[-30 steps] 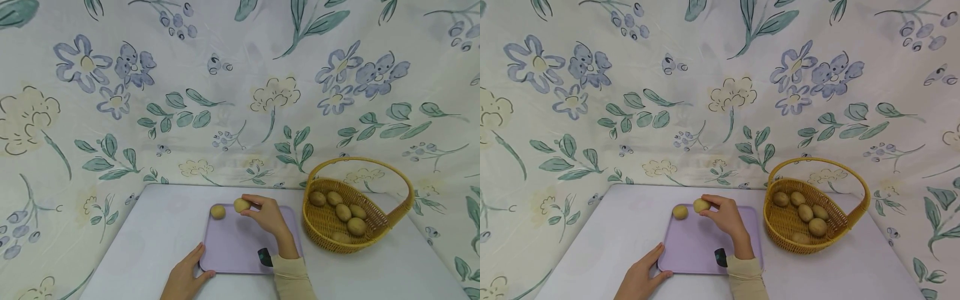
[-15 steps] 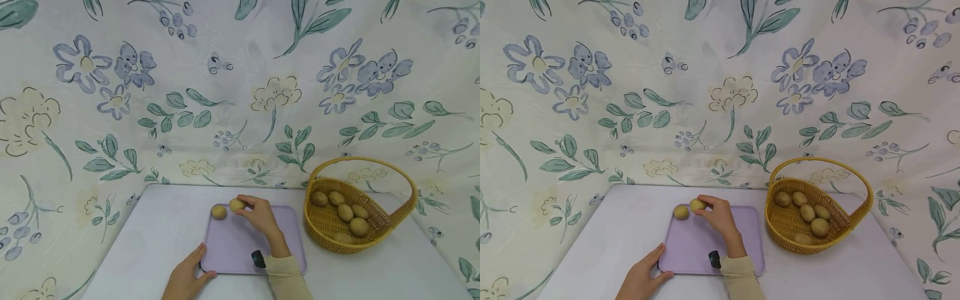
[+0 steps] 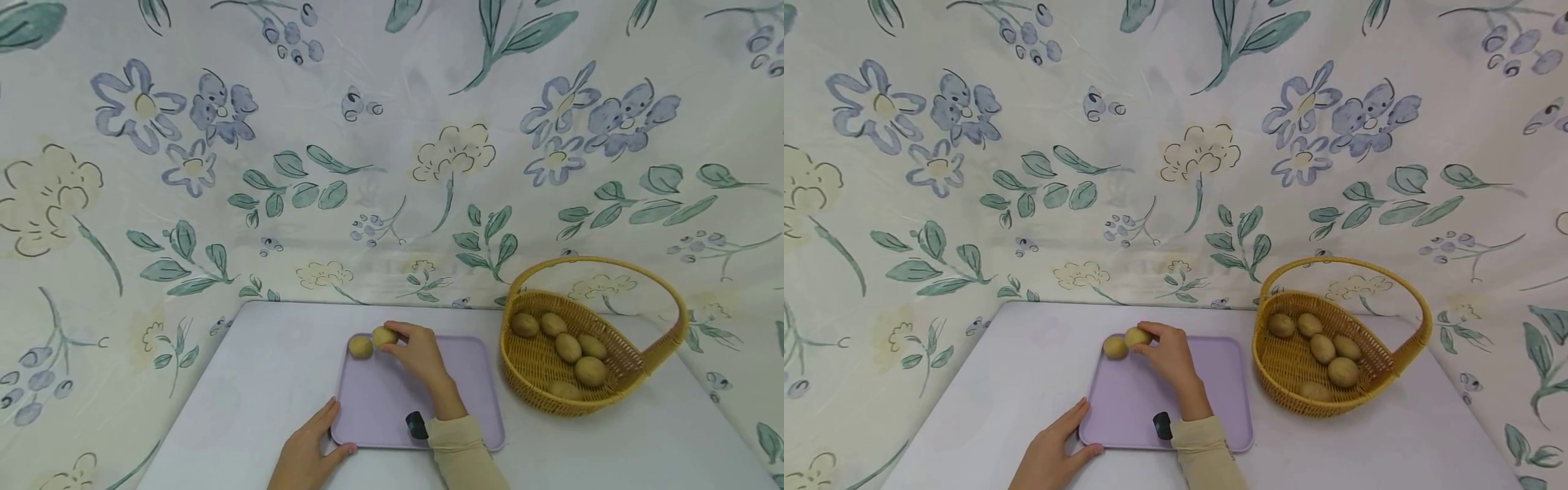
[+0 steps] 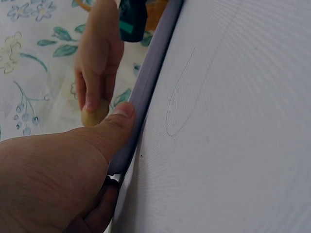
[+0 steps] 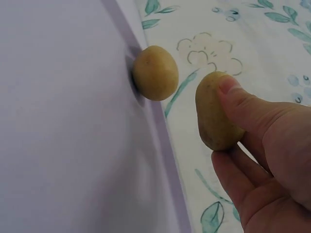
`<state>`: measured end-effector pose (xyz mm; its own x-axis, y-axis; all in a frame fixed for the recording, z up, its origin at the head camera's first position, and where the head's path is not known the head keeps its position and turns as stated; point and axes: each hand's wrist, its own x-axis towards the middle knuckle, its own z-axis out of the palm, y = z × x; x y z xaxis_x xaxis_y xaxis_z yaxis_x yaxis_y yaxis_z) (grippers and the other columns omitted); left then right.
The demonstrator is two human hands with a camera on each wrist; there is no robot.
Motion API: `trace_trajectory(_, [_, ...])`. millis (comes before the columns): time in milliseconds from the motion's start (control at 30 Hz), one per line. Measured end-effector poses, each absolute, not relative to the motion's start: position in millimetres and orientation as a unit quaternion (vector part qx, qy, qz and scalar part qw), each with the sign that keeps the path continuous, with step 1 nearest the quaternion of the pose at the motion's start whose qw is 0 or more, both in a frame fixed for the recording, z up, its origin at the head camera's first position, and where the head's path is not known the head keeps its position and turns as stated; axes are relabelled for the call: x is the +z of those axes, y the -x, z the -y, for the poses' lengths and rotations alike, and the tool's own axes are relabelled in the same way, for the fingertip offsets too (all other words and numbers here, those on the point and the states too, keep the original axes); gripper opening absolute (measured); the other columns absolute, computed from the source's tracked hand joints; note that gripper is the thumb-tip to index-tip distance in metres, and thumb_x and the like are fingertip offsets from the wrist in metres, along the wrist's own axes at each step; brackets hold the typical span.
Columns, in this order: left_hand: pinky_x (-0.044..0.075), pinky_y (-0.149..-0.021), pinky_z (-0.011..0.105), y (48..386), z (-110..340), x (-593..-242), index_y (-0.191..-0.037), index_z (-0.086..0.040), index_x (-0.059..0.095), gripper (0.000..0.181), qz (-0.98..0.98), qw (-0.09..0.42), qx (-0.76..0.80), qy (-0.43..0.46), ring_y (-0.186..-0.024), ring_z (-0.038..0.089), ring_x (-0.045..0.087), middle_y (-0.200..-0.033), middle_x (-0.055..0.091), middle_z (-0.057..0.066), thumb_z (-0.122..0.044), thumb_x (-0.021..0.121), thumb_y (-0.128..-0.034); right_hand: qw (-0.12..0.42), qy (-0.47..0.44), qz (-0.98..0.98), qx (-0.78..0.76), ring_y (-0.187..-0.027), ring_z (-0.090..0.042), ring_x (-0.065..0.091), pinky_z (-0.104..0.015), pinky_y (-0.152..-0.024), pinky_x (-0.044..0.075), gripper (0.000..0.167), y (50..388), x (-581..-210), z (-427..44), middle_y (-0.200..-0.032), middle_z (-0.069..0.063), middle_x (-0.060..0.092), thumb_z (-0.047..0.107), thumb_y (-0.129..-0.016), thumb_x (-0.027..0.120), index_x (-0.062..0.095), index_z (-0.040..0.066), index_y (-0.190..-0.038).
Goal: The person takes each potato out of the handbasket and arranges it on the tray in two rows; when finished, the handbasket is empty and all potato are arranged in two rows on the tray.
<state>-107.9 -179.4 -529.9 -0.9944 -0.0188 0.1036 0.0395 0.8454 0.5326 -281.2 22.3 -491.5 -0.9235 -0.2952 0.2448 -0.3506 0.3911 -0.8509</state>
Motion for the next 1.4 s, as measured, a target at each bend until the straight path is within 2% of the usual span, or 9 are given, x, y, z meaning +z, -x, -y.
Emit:
trace_trajectory(233, [0.052, -0.109, 0.049, 108, 180, -530, -0.140, -0.002, 0.060, 0.083, 0.959, 0.054, -0.277, 0.009, -0.135, 0.032, 0.059, -0.149, 0.058, 0.010, -0.051, 0.083, -0.0767, 0.032, -0.180, 0.846, 0.502, -0.118, -0.030, 0.071, -0.033, -0.097, 0.062, 0.049, 283, -497, -19, -0.125, -0.015, 0.073, 0.012, -0.081, 0.086, 0.071, 0.002, -0.126])
trace_trajectory(667, [0.053, -0.108, 0.050, 106, 179, -527, -0.139, -0.002, 0.061, 0.085, 0.960, 0.061, -0.274, 0.017, -0.133, 0.033, 0.060, -0.148, 0.059, 0.010, -0.057, 0.080, -0.0772, 0.020, -0.162, 0.864, 0.476, -0.116, -0.030, 0.071, -0.040, -0.100, 0.060, 0.048, 282, -504, -15, -0.124, -0.014, 0.074, 0.013, -0.080, 0.087, 0.072, 0.003, -0.124])
trace_trajectory(900, [0.052, -0.108, 0.050, 107, 180, -528, -0.140, -0.003, 0.061, 0.086, 0.959, 0.050, -0.279, 0.008, -0.134, 0.033, 0.059, -0.149, 0.058, 0.010, -0.059, 0.079, -0.0771, 0.032, -0.159, 0.869, 0.468, -0.116, -0.030, 0.071, -0.042, -0.100, 0.060, 0.047, 282, -507, -13, -0.123, -0.015, 0.074, 0.014, -0.080, 0.087, 0.073, 0.003, -0.123])
trace_trajectory(1400, [0.053, -0.107, 0.051, 107, 180, -526, -0.139, -0.002, 0.061, 0.086, 0.958, 0.053, -0.282, 0.015, -0.132, 0.034, 0.060, -0.147, 0.059, 0.012, -0.058, 0.080, -0.0762, 0.031, -0.157, 0.877, 0.454, -0.117, -0.031, 0.070, -0.045, -0.102, 0.058, 0.046, 283, -508, -12, -0.121, -0.014, 0.075, 0.015, -0.080, 0.087, 0.073, 0.003, -0.122])
